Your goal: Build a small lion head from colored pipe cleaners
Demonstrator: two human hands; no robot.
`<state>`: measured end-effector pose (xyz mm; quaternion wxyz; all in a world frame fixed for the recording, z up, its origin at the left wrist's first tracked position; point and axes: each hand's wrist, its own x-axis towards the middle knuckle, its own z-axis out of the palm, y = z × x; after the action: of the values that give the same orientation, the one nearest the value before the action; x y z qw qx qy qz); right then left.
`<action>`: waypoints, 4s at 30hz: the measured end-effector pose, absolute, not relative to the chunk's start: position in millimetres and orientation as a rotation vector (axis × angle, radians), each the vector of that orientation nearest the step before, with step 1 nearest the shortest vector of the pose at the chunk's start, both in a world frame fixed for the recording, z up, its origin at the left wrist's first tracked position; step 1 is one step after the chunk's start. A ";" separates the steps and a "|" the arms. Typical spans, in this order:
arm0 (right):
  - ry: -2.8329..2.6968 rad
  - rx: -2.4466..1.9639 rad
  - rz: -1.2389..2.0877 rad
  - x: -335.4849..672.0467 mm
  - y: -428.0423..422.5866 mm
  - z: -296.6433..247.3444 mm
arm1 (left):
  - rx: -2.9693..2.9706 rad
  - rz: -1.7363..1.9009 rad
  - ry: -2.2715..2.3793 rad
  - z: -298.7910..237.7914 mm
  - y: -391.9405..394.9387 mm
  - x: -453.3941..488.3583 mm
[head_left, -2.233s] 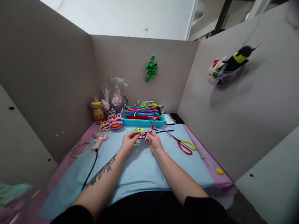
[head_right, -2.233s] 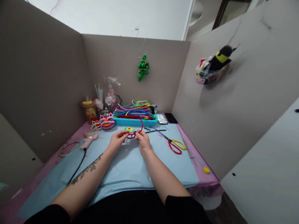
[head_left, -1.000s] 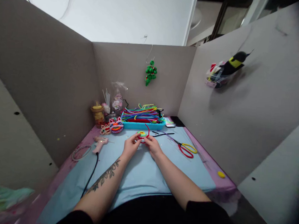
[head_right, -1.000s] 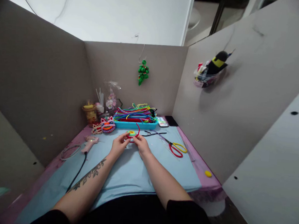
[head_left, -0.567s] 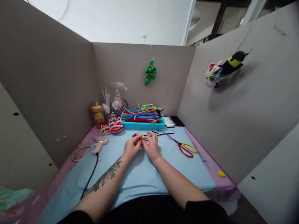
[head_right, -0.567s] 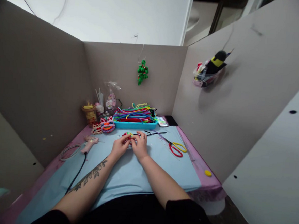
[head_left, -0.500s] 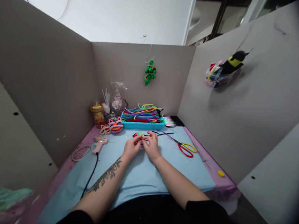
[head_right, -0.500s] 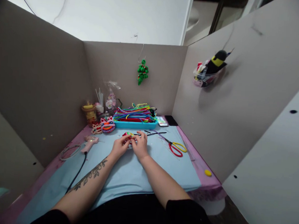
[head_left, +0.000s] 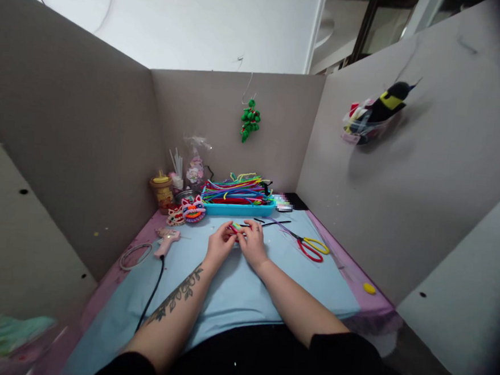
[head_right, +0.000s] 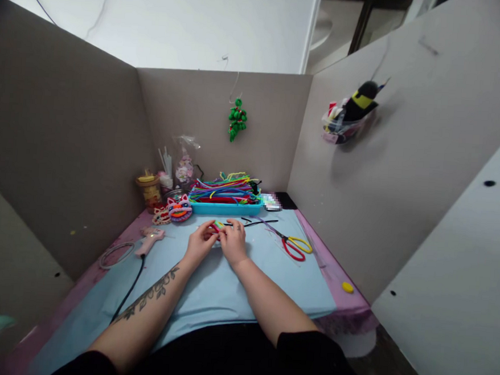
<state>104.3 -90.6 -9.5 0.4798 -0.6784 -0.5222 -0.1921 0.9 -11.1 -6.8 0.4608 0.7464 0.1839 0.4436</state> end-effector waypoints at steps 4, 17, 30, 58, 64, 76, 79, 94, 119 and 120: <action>-1.333 -1.700 -0.537 103.4 -94.0 -3.8 | 1.843 1.077 0.461 -4.6 -12.2 0.3; -1.290 -1.767 -0.577 101.8 -95.2 0.3 | 1.697 1.017 0.476 -0.2 -14.6 3.3; -1.357 -1.633 -0.492 104.5 -93.2 -3.4 | 1.499 0.989 0.499 -7.8 -0.2 3.5; -1.338 -1.545 -0.346 108.6 -95.8 -2.5 | 1.378 0.804 0.390 -4.9 0.4 -0.5; -1.243 -1.504 -0.323 108.6 -96.5 0.6 | 1.401 0.914 0.462 -1.8 0.6 -1.0; -1.171 -1.538 -0.382 112.7 -92.8 -2.7 | 1.484 1.027 0.581 0.3 -1.5 -0.3; -1.164 -1.548 -0.386 113.1 -91.3 -4.5 | 1.489 1.023 0.591 -1.0 -0.1 -0.6; -1.097 -1.548 -0.375 108.0 -94.4 -3.3 | 1.328 1.128 0.606 1.4 3.2 -1.7; -0.578 -0.862 0.682 103.6 -72.2 -8.9 | 1.142 0.950 0.406 -2.4 -9.9 7.6; -0.583 -0.859 0.662 104.5 -71.7 -9.3 | 1.123 0.932 0.385 -1.0 -10.5 6.8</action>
<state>104.5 -71.7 -9.3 0.8163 -0.4030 -0.2736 0.3104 6.8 -10.5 -1.0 0.7283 0.5099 0.1748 0.4231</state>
